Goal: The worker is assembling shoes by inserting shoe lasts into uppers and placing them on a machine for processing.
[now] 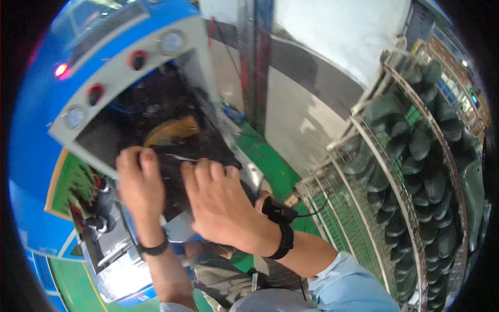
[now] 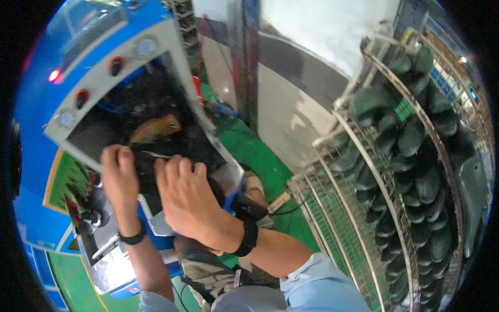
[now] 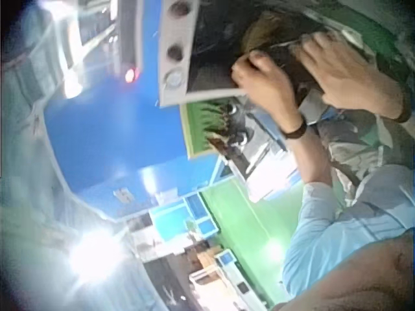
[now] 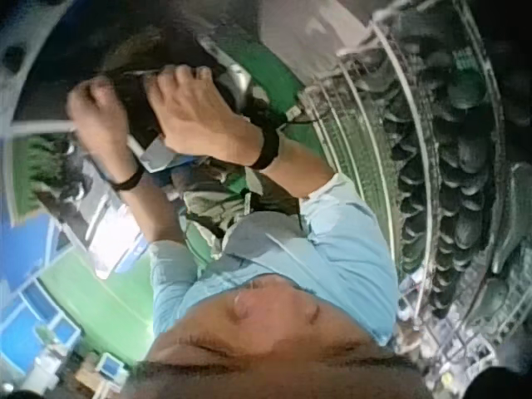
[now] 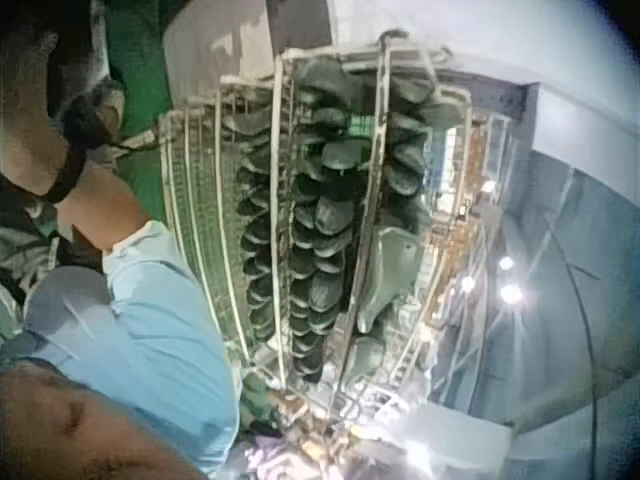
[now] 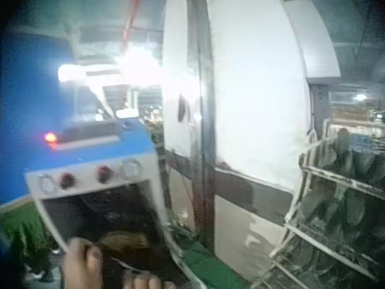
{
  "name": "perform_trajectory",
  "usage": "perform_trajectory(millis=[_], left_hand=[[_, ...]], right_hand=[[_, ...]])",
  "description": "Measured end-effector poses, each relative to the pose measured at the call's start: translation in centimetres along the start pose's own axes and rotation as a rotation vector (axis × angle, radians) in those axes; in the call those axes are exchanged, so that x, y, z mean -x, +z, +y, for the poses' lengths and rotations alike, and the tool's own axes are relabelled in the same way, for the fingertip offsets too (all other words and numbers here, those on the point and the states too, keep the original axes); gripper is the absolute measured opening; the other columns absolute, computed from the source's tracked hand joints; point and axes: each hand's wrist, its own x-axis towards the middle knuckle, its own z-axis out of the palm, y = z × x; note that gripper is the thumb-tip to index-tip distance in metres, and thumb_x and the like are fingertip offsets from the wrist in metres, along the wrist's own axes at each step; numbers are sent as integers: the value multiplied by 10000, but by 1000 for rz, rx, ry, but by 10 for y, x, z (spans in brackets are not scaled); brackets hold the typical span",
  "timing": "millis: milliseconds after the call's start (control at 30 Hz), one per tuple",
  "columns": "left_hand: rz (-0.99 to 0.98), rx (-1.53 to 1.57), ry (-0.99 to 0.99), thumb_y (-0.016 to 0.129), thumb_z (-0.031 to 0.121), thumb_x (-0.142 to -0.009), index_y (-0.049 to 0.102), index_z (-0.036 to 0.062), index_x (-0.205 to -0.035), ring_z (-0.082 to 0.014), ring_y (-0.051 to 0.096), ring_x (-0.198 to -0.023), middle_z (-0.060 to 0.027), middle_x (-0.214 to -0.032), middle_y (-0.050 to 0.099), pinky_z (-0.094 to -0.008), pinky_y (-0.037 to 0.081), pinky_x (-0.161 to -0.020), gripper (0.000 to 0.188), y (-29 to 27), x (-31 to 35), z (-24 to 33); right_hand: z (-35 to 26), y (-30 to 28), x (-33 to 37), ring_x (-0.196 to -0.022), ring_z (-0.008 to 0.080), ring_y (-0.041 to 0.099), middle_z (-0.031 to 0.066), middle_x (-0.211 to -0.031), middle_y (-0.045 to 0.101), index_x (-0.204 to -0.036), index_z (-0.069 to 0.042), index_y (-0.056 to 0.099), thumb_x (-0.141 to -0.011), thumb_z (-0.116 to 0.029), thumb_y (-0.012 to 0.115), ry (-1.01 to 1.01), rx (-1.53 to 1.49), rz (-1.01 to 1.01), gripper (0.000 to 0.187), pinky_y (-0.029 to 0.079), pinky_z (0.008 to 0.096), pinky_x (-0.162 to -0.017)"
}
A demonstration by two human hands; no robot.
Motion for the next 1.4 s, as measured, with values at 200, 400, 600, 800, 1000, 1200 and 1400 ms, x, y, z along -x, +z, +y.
perform_trajectory(millis=[200,400,600,800,1000,1200,1400], left_hand=[[-184,-443,80,562,339,-964,649,35,-1022,-429,647,-974,-222,-1006,675,-512,502,-824,321,10,-59,66],[-400,-625,200,560,376,-896,701,26,-977,-438,673,-890,-226,-945,692,-522,550,-766,385,39,-74,80],[-112,-183,62,624,241,-863,623,30,-927,-403,657,-894,-196,-920,653,-493,517,-745,221,-8,0,31],[117,122,117,678,336,-894,588,-25,-1201,-423,565,-1092,-250,-1194,600,-496,439,-978,482,-76,154,22],[-403,1197,-828,304,737,-992,550,-13,-1320,-260,597,-1197,-162,-1293,613,-416,477,-1022,854,-106,220,-27],[-764,1672,-1693,647,274,-931,523,-35,-1342,-289,699,-1025,-139,-1270,661,-412,545,-961,529,-71,322,-73],[-595,1458,-1297,690,8,-758,446,-28,-1356,-247,625,-1084,-131,-1227,610,-374,512,-959,647,-103,322,-80]], right_hand=[[26,-9,-1,-821,300,540,217,-985,541,-1383,168,439,-651,-394,829,92,-350,-30,1001,490,385,-651],[34,1,-1,-814,325,569,238,-988,551,-1324,178,467,-624,-388,848,215,-424,-22,977,523,375,-656],[-4,9,59,-840,365,555,236,-1057,516,-1331,80,479,-638,-371,875,114,-369,53,917,463,459,-716],[-7,26,149,-969,366,565,186,-1074,524,-1301,-13,570,-751,-323,789,-130,-274,213,668,484,492,-791],[8,-13,201,-1025,407,509,195,-1181,498,-1310,-67,529,-502,-266,906,-266,-207,-76,914,438,541,-884],[-5,-28,209,-1078,401,519,201,-1230,457,-1364,-84,552,-712,-373,874,-288,-415,-557,783,443,532,-947],[-24,35,86,-1369,384,470,227,-1545,354,-1620,-97,-34,-951,-230,700,464,-2007,-287,1002,423,509,-1104]])
